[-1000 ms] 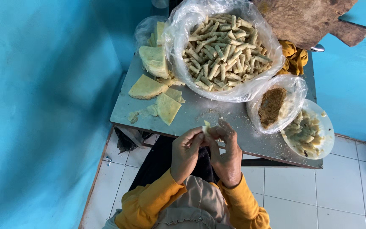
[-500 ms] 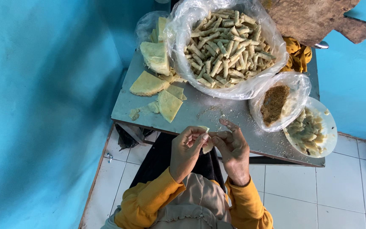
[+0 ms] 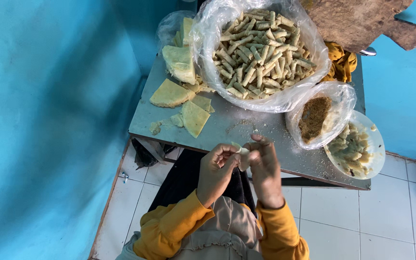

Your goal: The person sits at a small table and tears small pieces from flat dough sheets, then rolls each piece between their palms into a short cylinder and places it into a large plastic-lined bowl filled with similar rolled dough pieces. A bowl of brown powder sits beside the work area.

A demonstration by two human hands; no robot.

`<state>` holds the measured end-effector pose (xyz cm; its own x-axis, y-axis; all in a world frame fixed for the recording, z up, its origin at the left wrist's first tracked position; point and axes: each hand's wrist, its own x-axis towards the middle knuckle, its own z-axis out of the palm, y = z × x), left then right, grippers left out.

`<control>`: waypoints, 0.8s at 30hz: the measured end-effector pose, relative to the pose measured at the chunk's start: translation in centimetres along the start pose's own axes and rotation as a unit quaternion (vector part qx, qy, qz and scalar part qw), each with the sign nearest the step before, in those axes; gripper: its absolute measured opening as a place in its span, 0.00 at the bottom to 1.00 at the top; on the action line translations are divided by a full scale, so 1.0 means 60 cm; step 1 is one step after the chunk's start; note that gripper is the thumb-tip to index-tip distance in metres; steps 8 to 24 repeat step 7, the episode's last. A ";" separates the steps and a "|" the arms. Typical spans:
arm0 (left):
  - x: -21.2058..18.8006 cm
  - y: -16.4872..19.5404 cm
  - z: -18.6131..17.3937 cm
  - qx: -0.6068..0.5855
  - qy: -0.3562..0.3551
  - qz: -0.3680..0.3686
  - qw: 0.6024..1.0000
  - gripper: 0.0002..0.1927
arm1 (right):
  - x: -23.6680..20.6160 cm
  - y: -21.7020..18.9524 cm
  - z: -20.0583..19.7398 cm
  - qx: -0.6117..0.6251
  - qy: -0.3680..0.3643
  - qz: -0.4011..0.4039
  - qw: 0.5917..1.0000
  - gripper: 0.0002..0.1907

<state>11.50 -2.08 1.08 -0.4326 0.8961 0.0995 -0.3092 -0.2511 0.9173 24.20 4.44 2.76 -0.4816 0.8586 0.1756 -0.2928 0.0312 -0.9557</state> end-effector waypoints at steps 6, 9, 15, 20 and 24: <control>0.004 -0.068 -0.024 -0.060 0.040 0.004 0.997 0.07 | 0.003 0.028 -0.021 0.055 0.077 -0.021 0.995 0.21; 0.007 -0.081 -0.032 -0.108 0.075 -0.039 0.991 0.08 | 0.002 0.030 -0.031 0.100 0.086 -0.005 0.991 0.20; 0.007 -0.081 -0.032 -0.108 0.075 -0.039 0.991 0.08 | 0.002 0.030 -0.031 0.100 0.086 -0.005 0.991 0.20; 0.007 -0.081 -0.032 -0.108 0.075 -0.039 0.991 0.08 | 0.002 0.030 -0.031 0.100 0.086 -0.005 0.991 0.20; 0.007 -0.081 -0.032 -0.108 0.075 -0.039 0.991 0.08 | 0.002 0.030 -0.031 0.100 0.086 -0.005 0.991 0.20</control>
